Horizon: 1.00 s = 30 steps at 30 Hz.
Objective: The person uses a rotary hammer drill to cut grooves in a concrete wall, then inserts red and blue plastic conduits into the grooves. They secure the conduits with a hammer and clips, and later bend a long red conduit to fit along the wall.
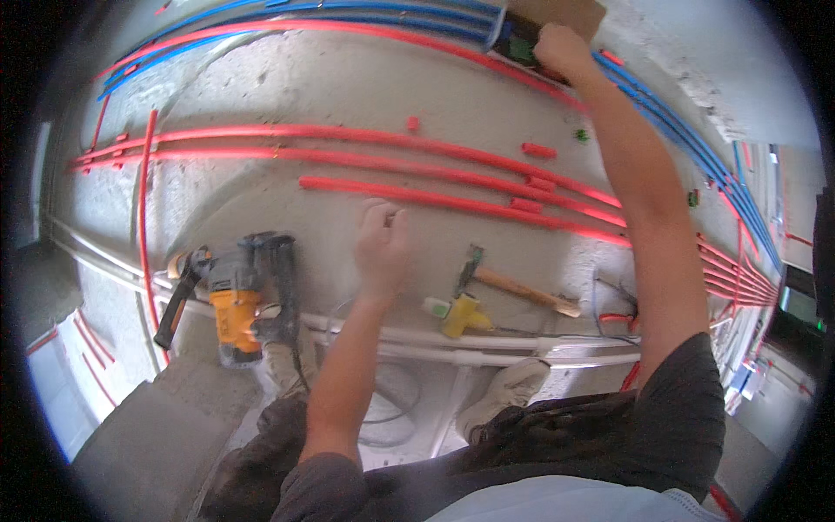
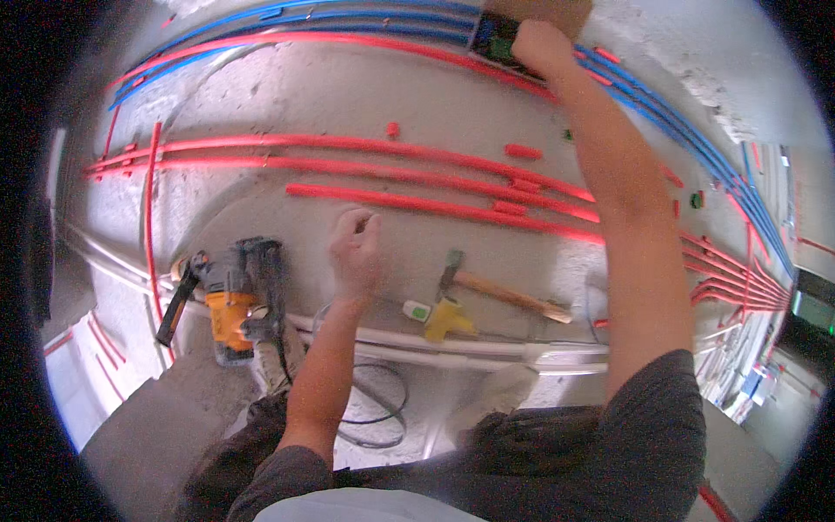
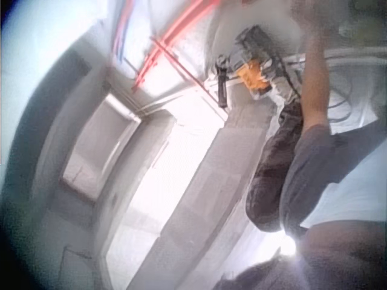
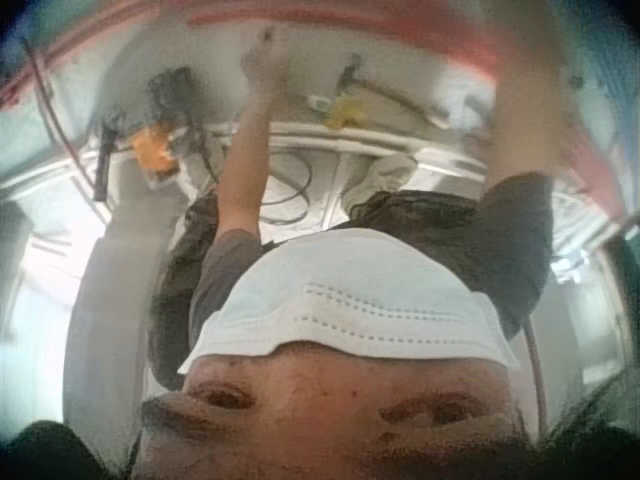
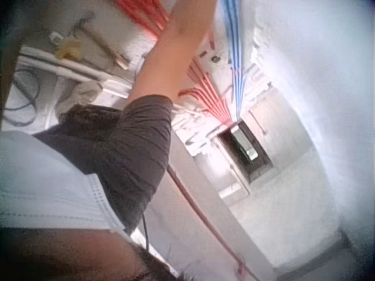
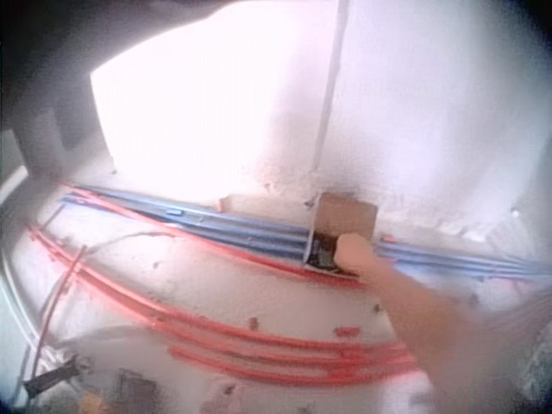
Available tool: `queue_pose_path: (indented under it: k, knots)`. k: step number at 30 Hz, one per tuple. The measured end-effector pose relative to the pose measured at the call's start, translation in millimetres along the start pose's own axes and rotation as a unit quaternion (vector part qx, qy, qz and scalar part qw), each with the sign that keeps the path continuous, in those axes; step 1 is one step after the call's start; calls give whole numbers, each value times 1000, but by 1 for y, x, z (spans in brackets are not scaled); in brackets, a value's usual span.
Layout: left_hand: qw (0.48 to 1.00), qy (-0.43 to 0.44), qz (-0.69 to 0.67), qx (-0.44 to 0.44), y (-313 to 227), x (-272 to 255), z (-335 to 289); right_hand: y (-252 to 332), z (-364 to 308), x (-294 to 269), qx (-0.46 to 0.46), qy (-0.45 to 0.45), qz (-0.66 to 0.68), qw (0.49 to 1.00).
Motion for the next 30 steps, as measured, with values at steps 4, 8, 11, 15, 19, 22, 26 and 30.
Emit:
queue_pose_path:
  k: [4, 8, 11, 15, 19, 22, 26, 30]
  knots:
    - [999, 5, -37, 17, -9, -4, 10, 20, -13, -4, -55, 7, 26, 998]
    - [999, 32, -33, 22, -5, 1, 9, 26, -6, 24, -38, -12, 56, 998]
    - [999, 13, -4, 51, -7, 6, 6, 4, 12, 27, 71, 17, 28, 997]
    - [997, 46, -39, -47, 0, -4, 2, 30, 1, 17, 20, -3, -80, 997]
    - [997, 42, -40, -41, 6, -10, 1, 24, 7, 26, -1, 22, -78, 997]
    - [997, 44, -41, -42, 9, -6, 2, 23, 4, 30, 22, 1, -65, 998]
    - [996, 58, -15, -70, 4, -2, 5, 5, 3, 20, 55, -75, 24, 995]
    - [999, 37, -26, -11, 5, -3, 15, -34, 10, 1, -2, -206, 145, 968]
Point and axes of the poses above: each hand's wrist, its own z-axis towards the middle knuckle, its own x-axis out of the palm, y = z × x, the point moved 5 cm from there along z, towards the middle knuckle, and after that the axes turned 10 degrees about z, right-handed, at the moved point
